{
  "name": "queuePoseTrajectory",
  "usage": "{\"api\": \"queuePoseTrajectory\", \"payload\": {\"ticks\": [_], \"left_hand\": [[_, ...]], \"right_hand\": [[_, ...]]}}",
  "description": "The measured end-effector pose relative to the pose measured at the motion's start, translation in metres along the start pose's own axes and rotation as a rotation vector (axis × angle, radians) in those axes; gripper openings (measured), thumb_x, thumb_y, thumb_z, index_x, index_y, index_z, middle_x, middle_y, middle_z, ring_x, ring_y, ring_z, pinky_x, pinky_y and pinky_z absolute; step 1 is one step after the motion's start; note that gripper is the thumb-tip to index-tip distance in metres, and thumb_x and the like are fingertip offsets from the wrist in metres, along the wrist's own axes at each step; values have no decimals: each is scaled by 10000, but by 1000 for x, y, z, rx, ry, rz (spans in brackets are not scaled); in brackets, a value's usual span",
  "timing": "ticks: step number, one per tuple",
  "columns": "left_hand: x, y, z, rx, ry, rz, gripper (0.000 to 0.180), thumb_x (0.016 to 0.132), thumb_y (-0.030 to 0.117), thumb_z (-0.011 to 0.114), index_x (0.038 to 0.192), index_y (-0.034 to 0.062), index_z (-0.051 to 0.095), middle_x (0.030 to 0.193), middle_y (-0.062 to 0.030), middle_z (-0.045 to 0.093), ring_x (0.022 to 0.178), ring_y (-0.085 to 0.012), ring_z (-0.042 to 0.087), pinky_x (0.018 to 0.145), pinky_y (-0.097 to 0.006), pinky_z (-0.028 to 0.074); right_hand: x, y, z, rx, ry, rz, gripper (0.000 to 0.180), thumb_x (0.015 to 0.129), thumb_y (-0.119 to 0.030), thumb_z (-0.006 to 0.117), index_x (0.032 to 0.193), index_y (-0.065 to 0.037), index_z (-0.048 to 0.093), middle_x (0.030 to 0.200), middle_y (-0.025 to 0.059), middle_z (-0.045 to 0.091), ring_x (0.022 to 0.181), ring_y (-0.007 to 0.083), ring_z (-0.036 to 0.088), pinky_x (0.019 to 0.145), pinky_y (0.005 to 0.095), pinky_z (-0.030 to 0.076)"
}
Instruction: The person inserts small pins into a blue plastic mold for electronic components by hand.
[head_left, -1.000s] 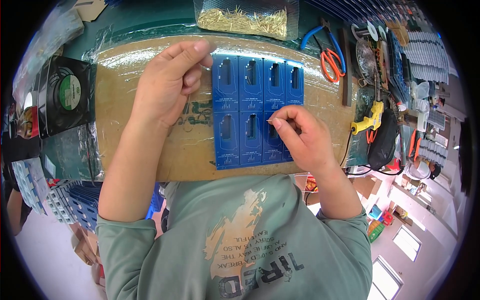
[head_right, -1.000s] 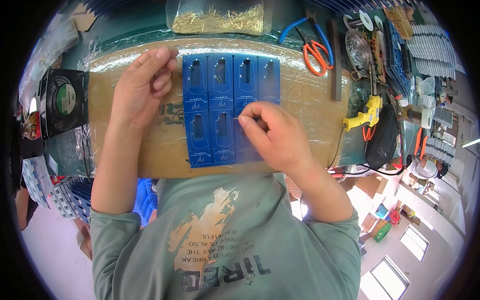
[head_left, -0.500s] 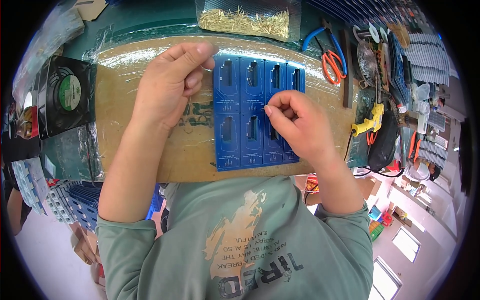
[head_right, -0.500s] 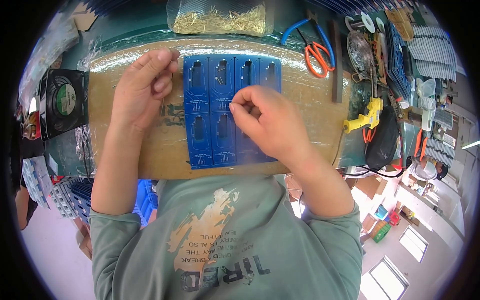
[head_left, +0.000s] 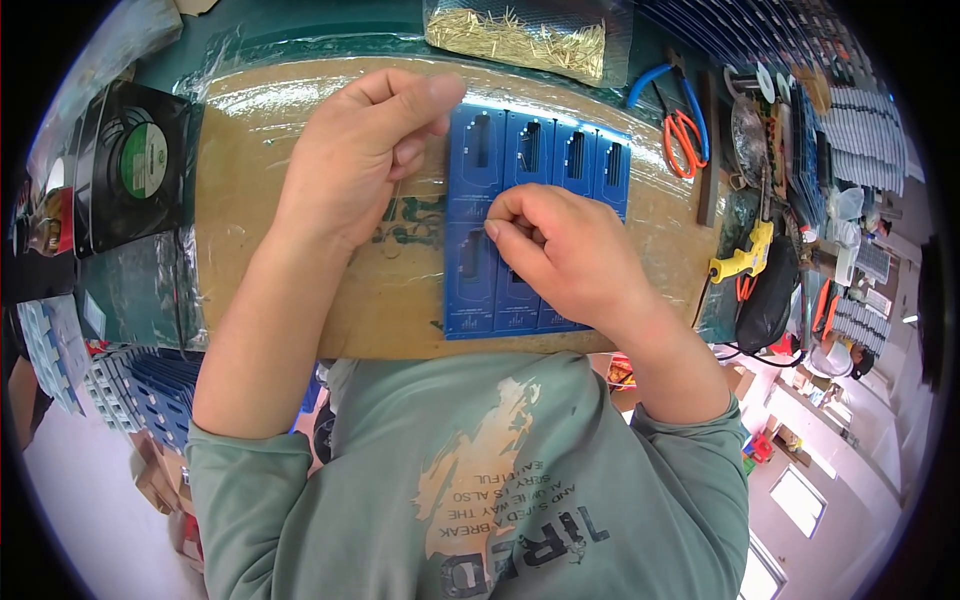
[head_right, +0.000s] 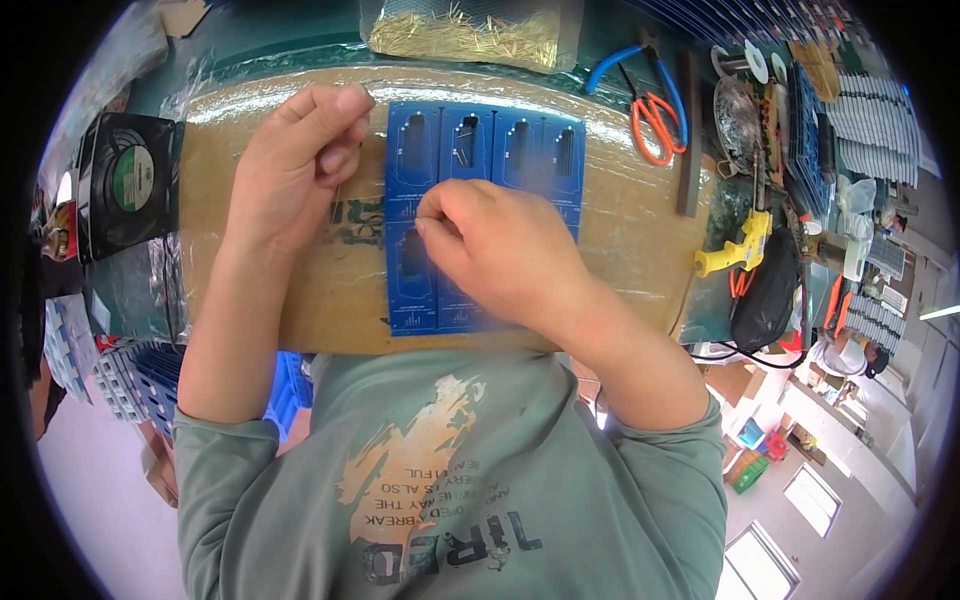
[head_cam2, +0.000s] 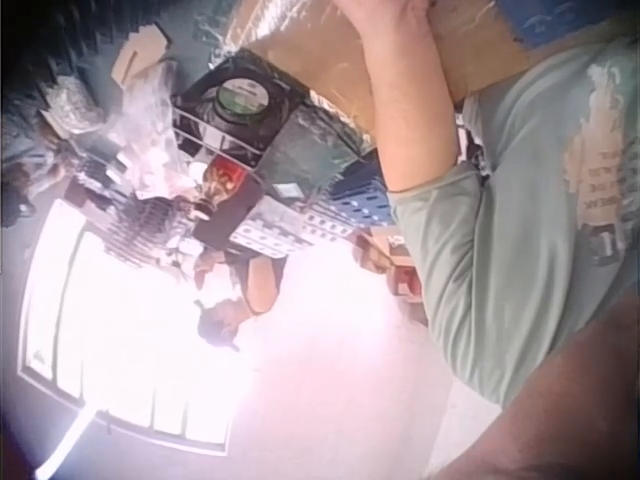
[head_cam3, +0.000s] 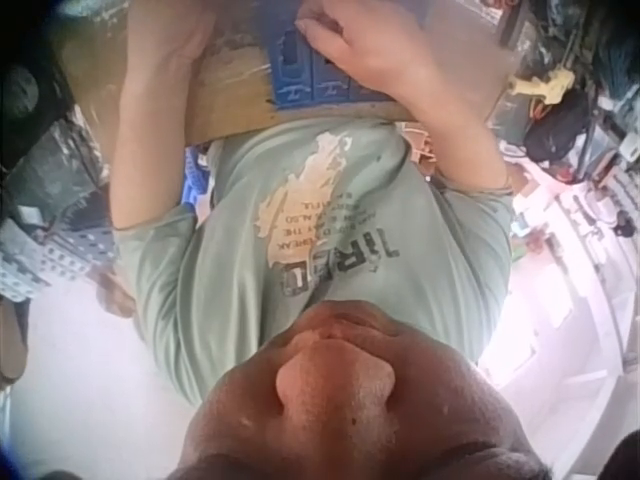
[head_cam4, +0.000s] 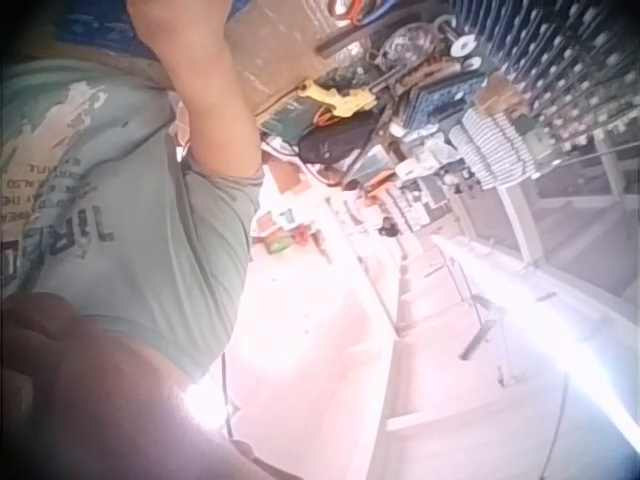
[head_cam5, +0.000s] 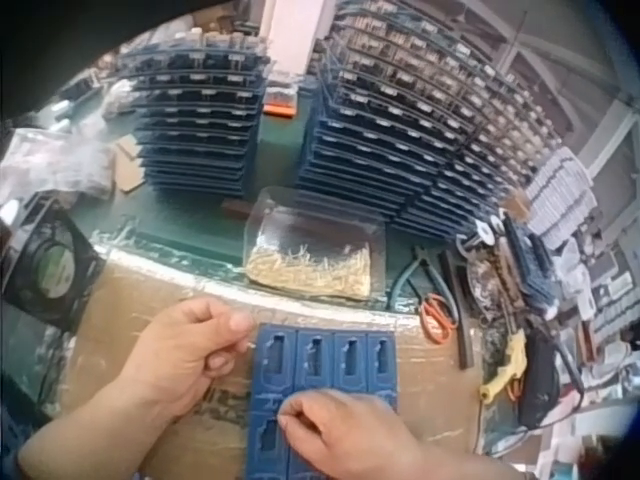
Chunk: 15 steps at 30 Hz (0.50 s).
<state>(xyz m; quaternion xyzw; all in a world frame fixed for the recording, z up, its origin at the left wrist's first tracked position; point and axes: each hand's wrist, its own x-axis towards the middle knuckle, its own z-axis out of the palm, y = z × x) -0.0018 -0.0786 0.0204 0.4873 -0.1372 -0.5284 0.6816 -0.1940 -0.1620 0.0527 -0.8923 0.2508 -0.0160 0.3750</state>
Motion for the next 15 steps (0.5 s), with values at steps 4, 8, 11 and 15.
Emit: {"api": "queuePoseTrajectory", "payload": {"ticks": [4,8,11,15], "left_hand": [[0,1,0,-2,-2,-1,235,860,240,773,821,63,624,708,26,566,567,-25,400,503,-187,296],[-2,2,0,4,-21,9,210,890,222,734,853,48,622,746,12,578,583,-27,401,498,-190,288],[-2,1,-1,9,-34,9,182,927,200,690,872,42,620,784,2,590,598,-32,399,503,-195,283],[-2,0,-1,1,-33,13,184,920,205,700,850,53,624,779,7,592,595,-29,402,504,-195,282]], "right_hand": [[2,-4,0,-34,-40,64,127,879,-202,647,916,-81,638,874,126,685,789,354,656,658,435,521],[3,-7,1,-21,-41,97,126,878,-203,646,909,-81,636,870,121,686,784,352,656,658,435,522],[2,-6,2,-47,-23,82,124,887,-155,685,934,-45,652,782,88,655,652,189,624,606,302,494],[1,-5,6,-120,17,-15,102,862,-149,696,900,-63,656,789,77,657,668,234,643,592,330,501]]}}
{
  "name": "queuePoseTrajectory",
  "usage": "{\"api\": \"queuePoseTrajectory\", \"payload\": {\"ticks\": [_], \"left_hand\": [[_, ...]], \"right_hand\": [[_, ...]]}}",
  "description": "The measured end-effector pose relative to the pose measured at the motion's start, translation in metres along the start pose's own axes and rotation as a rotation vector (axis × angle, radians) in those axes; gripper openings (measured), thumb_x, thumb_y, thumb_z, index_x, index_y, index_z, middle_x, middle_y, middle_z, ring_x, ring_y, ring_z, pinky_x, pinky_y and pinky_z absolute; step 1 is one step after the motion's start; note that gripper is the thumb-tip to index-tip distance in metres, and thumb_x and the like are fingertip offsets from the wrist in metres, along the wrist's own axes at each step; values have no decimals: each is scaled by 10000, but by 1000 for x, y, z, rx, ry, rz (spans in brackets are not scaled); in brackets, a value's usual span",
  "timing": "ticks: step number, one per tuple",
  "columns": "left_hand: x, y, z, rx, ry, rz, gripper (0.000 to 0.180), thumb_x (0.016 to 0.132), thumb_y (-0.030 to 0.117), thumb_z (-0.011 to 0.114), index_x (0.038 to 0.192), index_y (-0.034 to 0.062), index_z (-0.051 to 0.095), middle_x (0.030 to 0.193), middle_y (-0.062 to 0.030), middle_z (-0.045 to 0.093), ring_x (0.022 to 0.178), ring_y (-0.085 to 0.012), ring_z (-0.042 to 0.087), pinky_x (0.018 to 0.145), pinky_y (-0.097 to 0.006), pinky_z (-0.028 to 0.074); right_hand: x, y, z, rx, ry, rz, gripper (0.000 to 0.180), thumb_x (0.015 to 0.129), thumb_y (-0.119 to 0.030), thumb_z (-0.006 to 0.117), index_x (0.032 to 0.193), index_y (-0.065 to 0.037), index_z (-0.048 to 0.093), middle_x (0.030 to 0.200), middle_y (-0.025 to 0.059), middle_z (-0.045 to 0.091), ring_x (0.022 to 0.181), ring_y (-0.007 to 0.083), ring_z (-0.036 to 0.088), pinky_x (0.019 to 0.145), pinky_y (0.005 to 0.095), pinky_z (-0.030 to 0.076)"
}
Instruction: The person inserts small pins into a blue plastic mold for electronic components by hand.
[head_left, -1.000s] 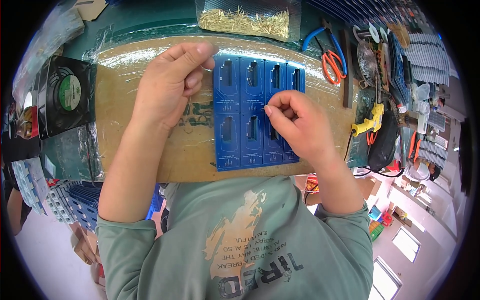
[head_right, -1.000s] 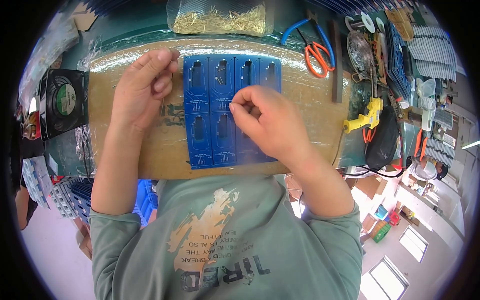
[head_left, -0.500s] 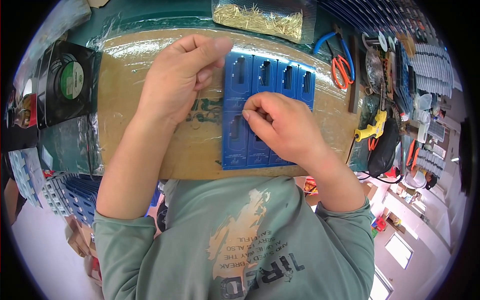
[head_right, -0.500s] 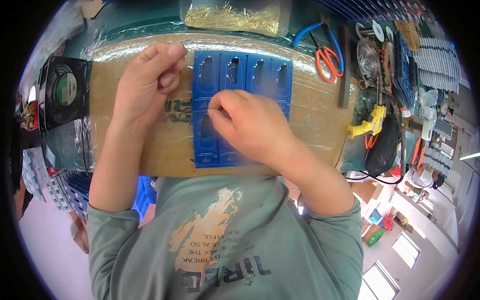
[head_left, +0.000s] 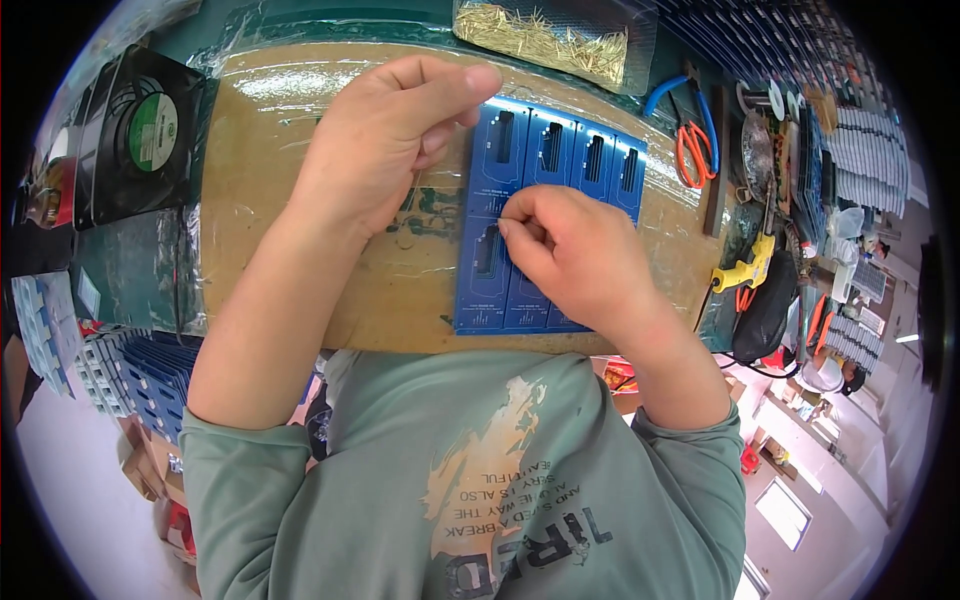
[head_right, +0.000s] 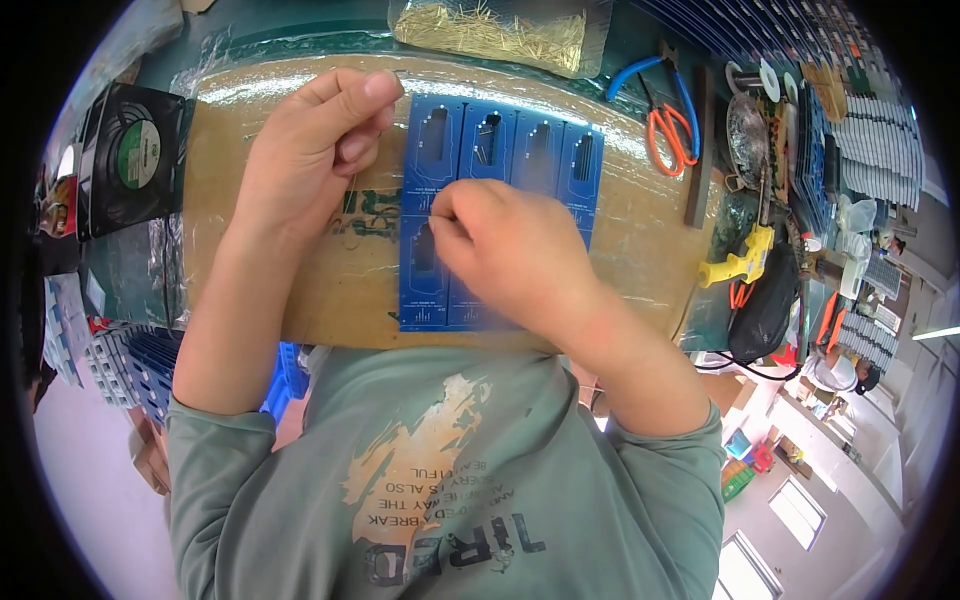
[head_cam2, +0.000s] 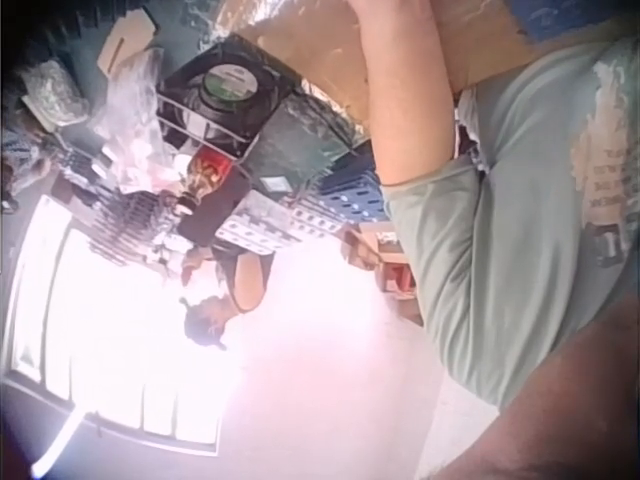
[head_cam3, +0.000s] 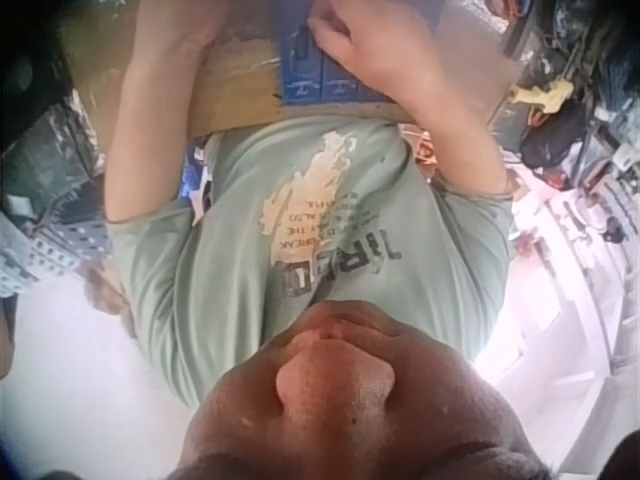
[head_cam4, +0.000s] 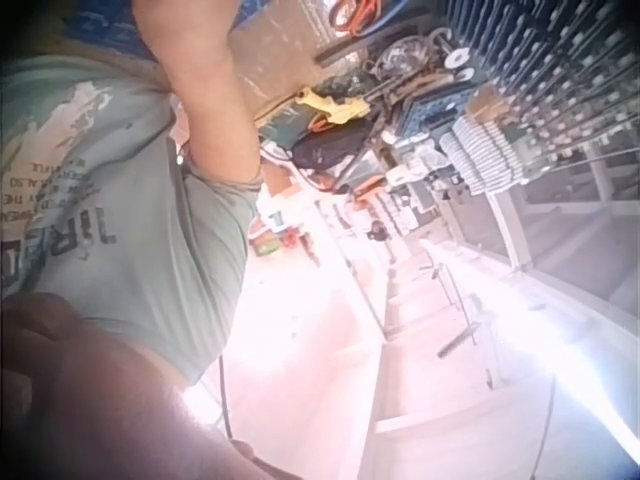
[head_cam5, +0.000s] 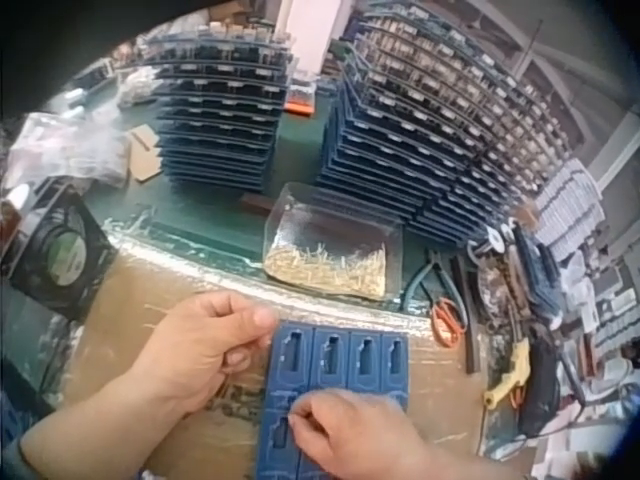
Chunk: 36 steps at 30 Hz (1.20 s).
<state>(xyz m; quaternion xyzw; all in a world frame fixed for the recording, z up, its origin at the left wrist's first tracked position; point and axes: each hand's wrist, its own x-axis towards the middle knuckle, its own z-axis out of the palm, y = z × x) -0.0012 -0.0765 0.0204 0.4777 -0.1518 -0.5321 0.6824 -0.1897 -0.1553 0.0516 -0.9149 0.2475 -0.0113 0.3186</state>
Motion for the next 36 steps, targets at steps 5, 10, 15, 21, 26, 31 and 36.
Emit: {"api": "queuePoseTrajectory", "payload": {"ticks": [5,10,15,21,26,31,36], "left_hand": [[0,1,3,56,14,-13,181,920,212,703,876,46,642,790,7,601,599,-26,409,506,-190,287],[0,1,1,76,5,-28,195,924,208,698,940,17,665,822,-3,623,601,-26,410,510,-187,293],[-1,3,7,8,-13,-25,214,864,183,754,944,-4,689,747,8,606,581,-43,413,515,-207,322],[-4,5,10,103,-26,-71,271,845,140,753,1055,-26,707,798,0,640,605,-59,432,544,-203,348],[-5,4,8,139,-61,-116,245,845,116,748,1040,-27,707,786,-6,641,604,-58,437,540,-207,354],[-10,9,14,226,-23,-116,234,803,135,780,990,-1,745,779,3,663,648,-67,508,577,-211,396],[-12,9,17,456,-52,-42,223,818,196,780,934,7,754,753,-4,675,650,-58,537,580,-235,434]], "right_hand": [[-3,4,11,-174,122,-224,80,824,-174,693,853,-135,630,767,45,606,673,262,645,556,384,521],[-4,5,6,-197,141,-295,92,790,-168,719,855,-146,657,742,28,542,629,226,620,522,349,500],[-7,12,6,-154,218,-373,150,767,-146,733,911,-151,692,743,17,527,612,211,604,517,340,491],[-7,11,-3,-162,194,-409,182,751,-118,752,926,-148,710,771,17,560,615,208,604,519,331,488],[11,8,-13,-31,415,-352,150,814,-133,746,962,-133,716,864,33,633,691,241,642,574,332,517],[25,-4,-26,27,447,-272,125,825,-140,735,947,-126,715,883,51,641,728,255,641,607,341,520],[32,-10,-33,99,355,-192,110,845,-174,716,939,-117,705,893,63,634,759,269,635,643,357,516]]}}
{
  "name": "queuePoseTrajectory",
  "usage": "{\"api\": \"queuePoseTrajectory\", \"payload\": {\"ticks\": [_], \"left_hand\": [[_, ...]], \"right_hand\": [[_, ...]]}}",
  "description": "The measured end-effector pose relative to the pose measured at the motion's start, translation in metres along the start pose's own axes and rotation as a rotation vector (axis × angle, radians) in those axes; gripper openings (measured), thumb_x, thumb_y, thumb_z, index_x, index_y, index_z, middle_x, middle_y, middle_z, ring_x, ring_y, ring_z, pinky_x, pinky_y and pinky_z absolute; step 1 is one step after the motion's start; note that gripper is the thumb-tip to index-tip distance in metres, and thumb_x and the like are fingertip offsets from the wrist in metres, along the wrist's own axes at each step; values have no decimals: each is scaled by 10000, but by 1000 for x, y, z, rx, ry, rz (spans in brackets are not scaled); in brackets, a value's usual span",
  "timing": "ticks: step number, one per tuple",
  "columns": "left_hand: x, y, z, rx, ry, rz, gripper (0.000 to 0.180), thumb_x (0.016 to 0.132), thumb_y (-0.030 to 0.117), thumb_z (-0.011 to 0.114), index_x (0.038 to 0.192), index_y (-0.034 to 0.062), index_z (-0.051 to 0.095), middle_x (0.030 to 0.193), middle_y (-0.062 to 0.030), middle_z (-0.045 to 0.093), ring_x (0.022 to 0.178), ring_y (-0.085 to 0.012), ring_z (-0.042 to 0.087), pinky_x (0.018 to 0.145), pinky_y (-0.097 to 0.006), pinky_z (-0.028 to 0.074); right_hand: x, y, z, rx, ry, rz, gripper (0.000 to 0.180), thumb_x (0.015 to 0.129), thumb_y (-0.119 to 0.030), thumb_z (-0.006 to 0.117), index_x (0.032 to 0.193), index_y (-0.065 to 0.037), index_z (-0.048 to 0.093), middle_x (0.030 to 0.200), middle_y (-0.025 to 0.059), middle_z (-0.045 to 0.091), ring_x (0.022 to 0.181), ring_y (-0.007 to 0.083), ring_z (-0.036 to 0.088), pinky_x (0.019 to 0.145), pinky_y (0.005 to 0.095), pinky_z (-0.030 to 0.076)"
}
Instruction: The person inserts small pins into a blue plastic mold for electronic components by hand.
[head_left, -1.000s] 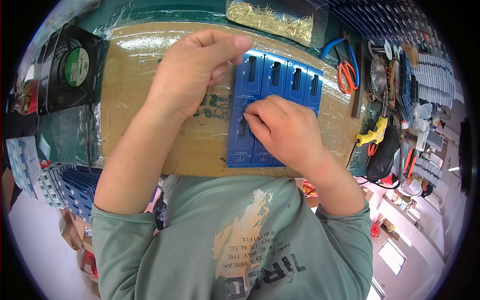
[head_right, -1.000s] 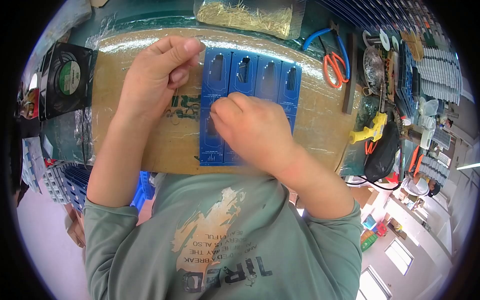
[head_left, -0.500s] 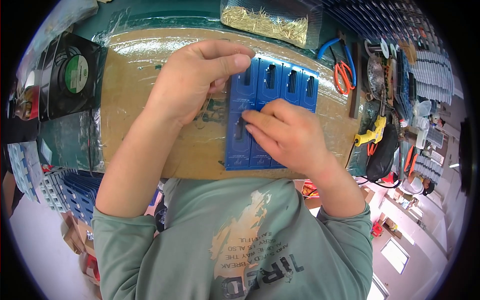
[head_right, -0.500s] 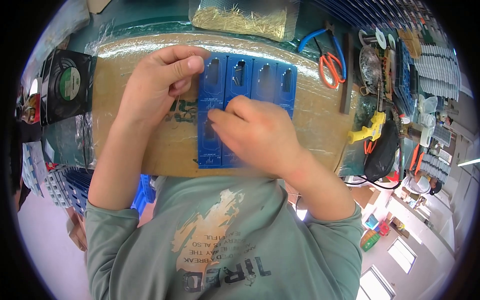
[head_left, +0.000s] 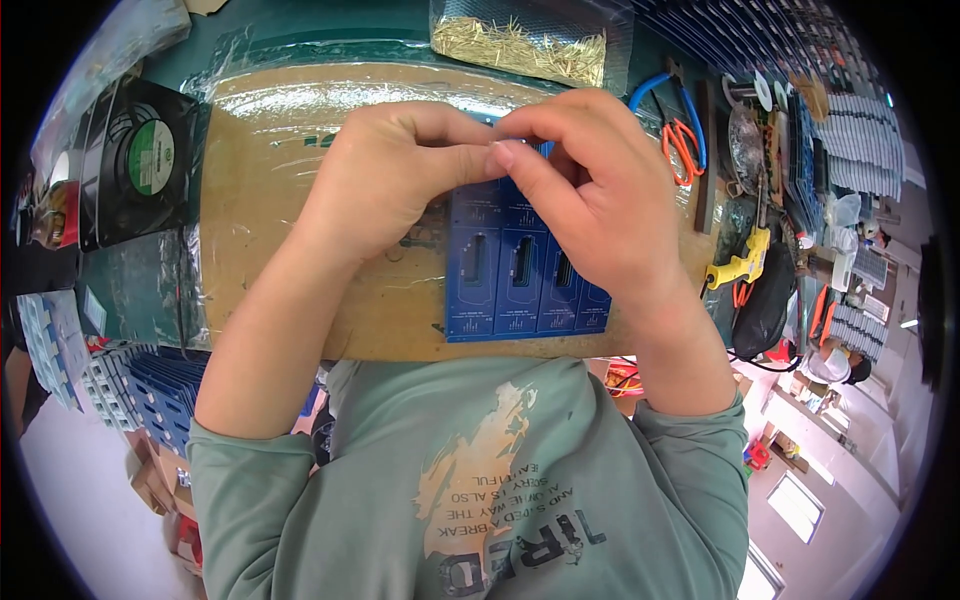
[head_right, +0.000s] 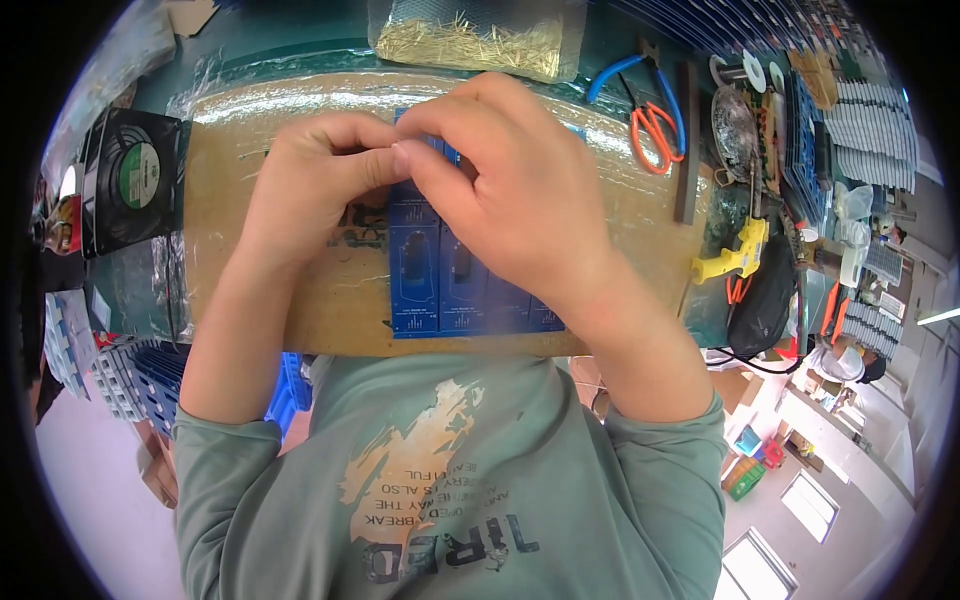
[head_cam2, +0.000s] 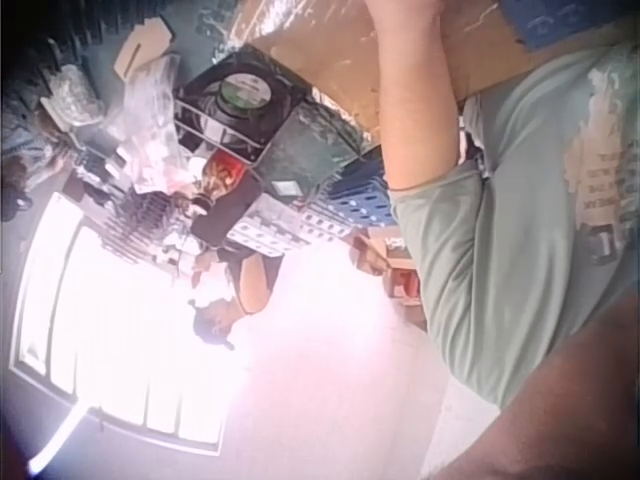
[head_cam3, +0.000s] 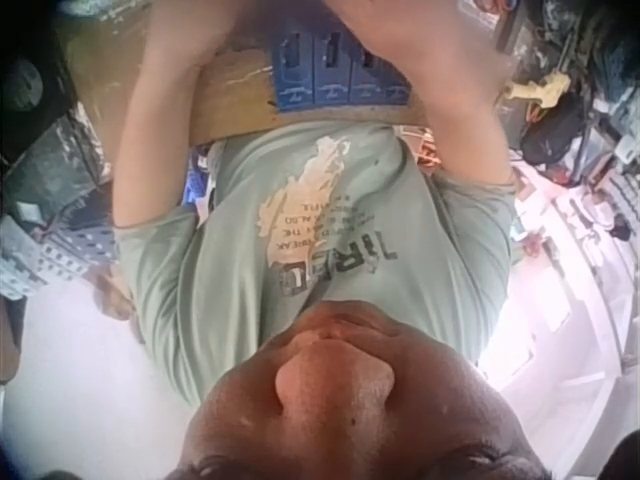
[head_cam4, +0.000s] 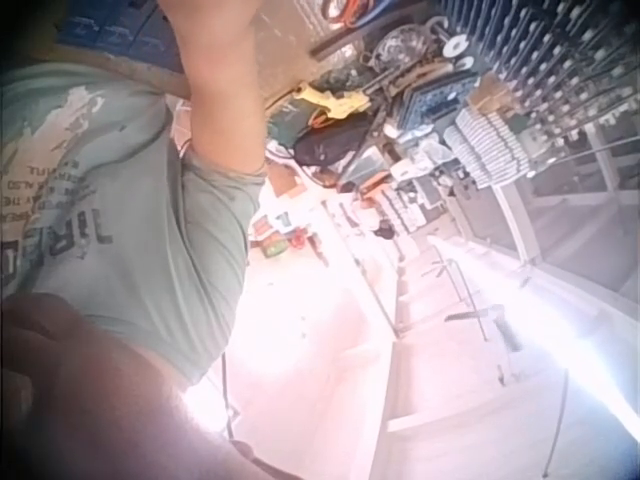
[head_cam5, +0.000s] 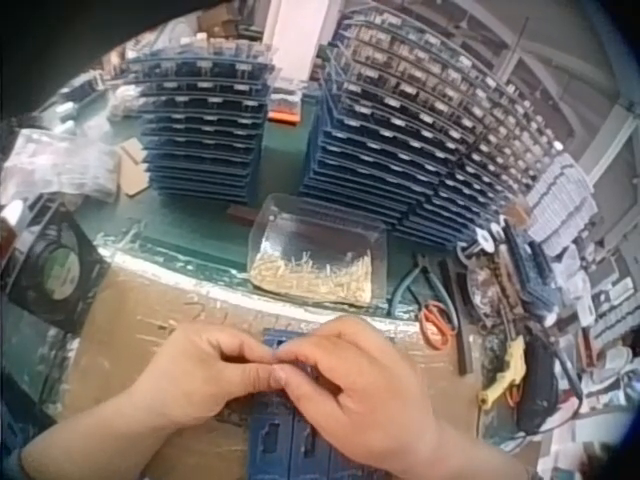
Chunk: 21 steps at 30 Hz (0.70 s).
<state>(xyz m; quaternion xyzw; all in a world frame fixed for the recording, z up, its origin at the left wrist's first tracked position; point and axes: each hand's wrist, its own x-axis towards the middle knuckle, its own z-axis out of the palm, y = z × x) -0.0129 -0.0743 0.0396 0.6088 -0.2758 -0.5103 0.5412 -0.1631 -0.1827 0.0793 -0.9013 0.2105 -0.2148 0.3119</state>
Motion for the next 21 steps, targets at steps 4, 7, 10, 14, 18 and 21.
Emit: {"api": "queuePoseTrajectory", "payload": {"ticks": [4,7,10,14,18,21], "left_hand": [[-1,-2,0,112,17,23,214,829,203,769,926,12,755,734,-10,674,639,-59,540,564,-246,438],[-1,-1,1,142,19,101,203,830,191,763,942,21,758,722,-9,668,626,-59,537,560,-240,434],[1,-2,-1,133,25,116,196,828,178,761,941,18,762,729,-12,672,625,-72,545,568,-246,445],[2,2,-2,-10,101,-18,224,826,172,764,963,-5,755,757,-20,681,670,-80,570,607,-242,464],[2,2,-1,-40,130,70,248,837,175,761,993,-17,745,771,-14,675,651,-69,553,583,-232,448],[2,4,-1,-27,116,41,245,844,180,758,988,-18,743,783,-13,675,638,-67,548,564,-238,441]], "right_hand": [[2,3,3,-49,-54,-29,94,852,-166,704,920,-104,688,878,72,619,774,274,628,655,364,512],[1,5,6,-43,-46,-11,85,858,-155,694,908,-91,669,872,77,609,782,285,624,660,370,510],[-1,6,6,-81,54,-81,86,862,-150,691,913,-86,664,879,77,610,787,299,622,661,370,509],[-15,9,6,-13,-123,50,115,881,-185,673,920,-79,651,899,90,607,795,318,620,660,392,506],[-37,9,16,-73,-373,18,123,906,-209,633,926,-89,644,923,100,596,791,334,627,663,432,515],[-40,6,19,-95,-409,17,101,899,-199,631,923,-102,647,912,98,588,785,330,631,663,438,521]]}}
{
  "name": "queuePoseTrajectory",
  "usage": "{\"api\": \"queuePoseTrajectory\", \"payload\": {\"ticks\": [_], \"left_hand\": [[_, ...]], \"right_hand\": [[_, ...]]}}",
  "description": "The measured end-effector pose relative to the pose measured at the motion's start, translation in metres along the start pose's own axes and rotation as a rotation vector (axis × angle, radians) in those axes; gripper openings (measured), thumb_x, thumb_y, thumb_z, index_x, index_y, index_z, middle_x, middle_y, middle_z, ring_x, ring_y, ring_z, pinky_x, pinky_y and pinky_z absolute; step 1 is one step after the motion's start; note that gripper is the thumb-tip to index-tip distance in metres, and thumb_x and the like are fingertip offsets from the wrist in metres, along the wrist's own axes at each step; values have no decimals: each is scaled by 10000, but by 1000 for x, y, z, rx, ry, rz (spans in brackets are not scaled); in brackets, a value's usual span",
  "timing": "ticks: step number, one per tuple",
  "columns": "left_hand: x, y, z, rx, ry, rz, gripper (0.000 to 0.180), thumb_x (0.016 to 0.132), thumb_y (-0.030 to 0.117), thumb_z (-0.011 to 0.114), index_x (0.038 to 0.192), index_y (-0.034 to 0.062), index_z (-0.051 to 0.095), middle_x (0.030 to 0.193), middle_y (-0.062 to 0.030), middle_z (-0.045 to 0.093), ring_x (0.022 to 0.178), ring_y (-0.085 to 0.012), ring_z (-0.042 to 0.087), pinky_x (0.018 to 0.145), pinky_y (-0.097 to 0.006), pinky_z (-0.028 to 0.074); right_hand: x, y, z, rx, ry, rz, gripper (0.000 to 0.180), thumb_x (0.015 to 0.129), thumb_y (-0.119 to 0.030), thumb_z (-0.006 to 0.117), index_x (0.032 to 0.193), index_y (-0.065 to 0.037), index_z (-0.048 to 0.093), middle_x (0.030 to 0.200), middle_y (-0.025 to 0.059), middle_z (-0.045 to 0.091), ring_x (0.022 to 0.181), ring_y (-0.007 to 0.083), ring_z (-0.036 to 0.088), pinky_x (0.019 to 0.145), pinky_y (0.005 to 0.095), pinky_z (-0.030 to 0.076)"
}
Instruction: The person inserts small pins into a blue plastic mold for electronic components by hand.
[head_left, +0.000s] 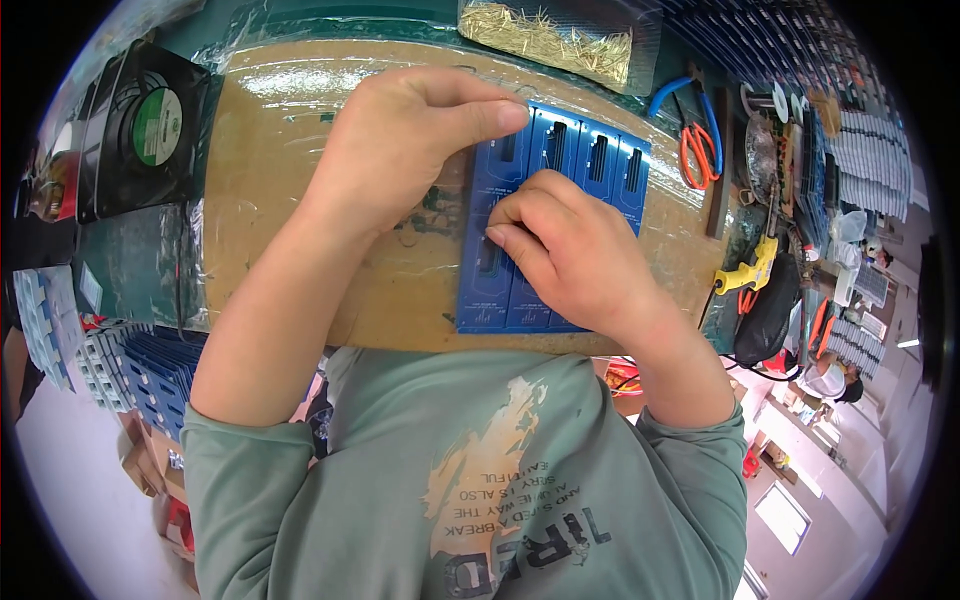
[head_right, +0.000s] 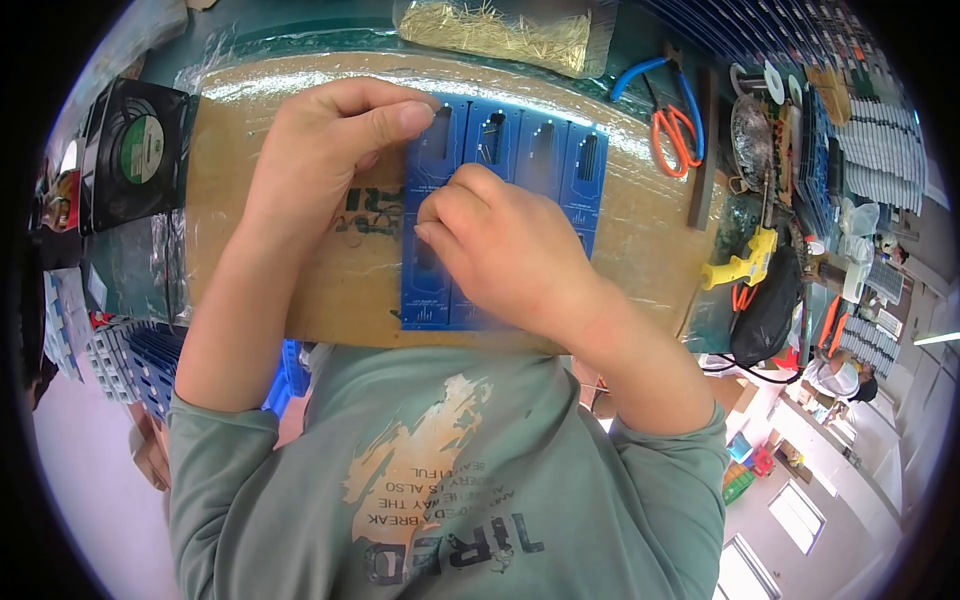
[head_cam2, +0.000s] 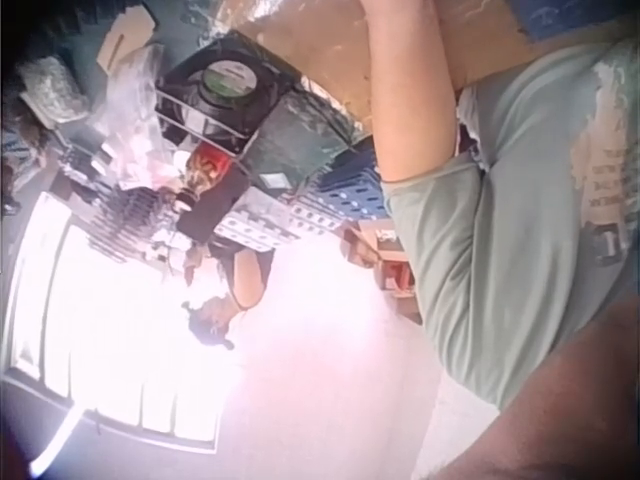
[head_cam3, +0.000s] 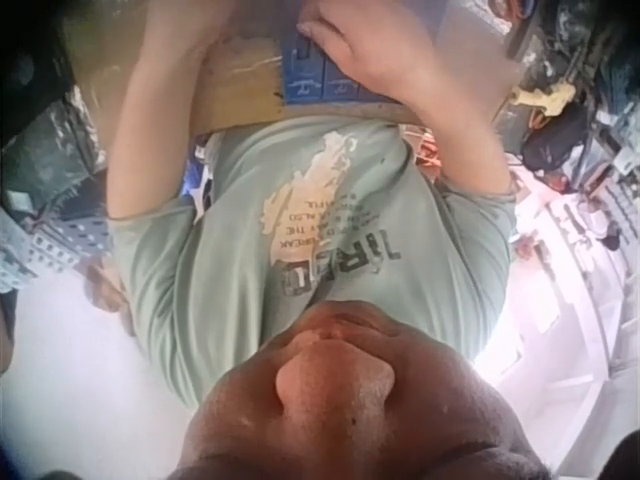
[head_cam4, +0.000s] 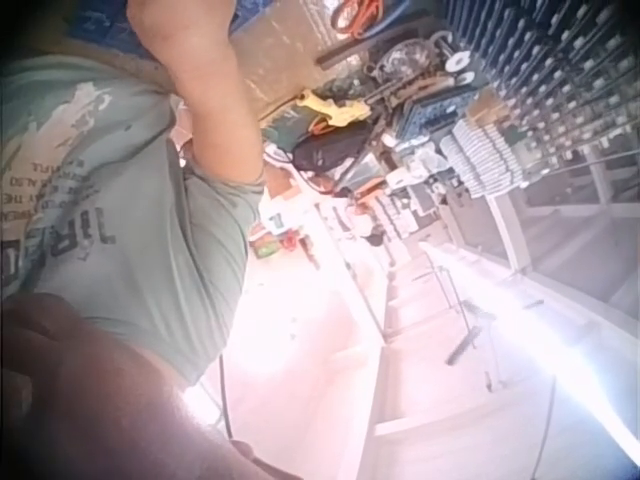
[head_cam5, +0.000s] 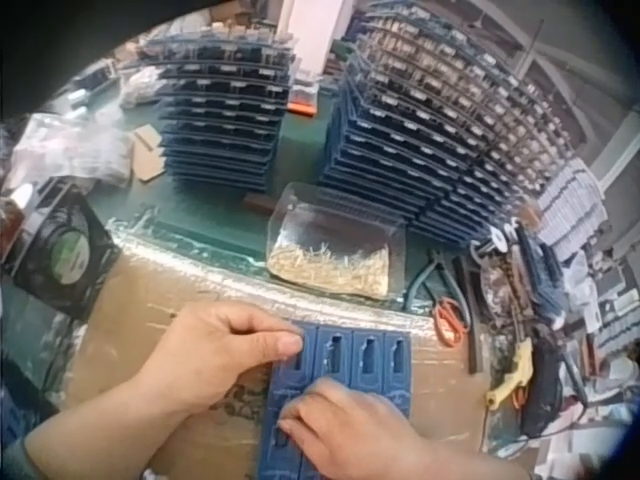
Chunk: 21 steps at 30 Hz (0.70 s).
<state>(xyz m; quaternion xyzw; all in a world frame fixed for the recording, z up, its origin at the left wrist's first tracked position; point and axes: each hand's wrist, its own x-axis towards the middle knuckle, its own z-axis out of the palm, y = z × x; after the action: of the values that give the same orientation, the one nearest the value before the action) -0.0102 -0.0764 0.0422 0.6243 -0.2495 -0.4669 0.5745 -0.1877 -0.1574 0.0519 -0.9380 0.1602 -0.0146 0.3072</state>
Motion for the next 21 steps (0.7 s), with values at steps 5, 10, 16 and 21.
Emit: {"api": "queuePoseTrajectory", "payload": {"ticks": [5,10,16,21], "left_hand": [[-1,0,0,-21,-17,-20,251,849,182,753,988,-27,737,781,-12,672,657,-68,560,575,-232,444],[-1,0,-1,-28,-20,-8,255,853,176,748,1001,-31,733,782,-15,672,661,-68,563,576,-231,445],[0,0,1,1,2,5,245,852,169,747,996,-29,734,792,-22,678,669,-71,570,575,-233,445],[2,-5,-1,0,-30,-17,228,839,164,751,967,-24,740,746,-4,655,635,-64,534,554,-230,418]], "right_hand": [[1,0,1,-33,12,-24,103,895,-194,632,923,-96,648,908,95,589,791,324,635,661,435,524],[1,-1,2,-32,22,4,103,889,-194,637,913,-95,649,900,92,586,783,320,635,660,433,527],[-3,-1,7,-124,41,-79,71,853,-156,680,891,-103,652,874,71,587,743,288,634,612,396,518],[-5,2,8,-170,86,-197,104,799,-121,740,878,-103,675,839,53,597,696,261,622,583,361,505]]}}
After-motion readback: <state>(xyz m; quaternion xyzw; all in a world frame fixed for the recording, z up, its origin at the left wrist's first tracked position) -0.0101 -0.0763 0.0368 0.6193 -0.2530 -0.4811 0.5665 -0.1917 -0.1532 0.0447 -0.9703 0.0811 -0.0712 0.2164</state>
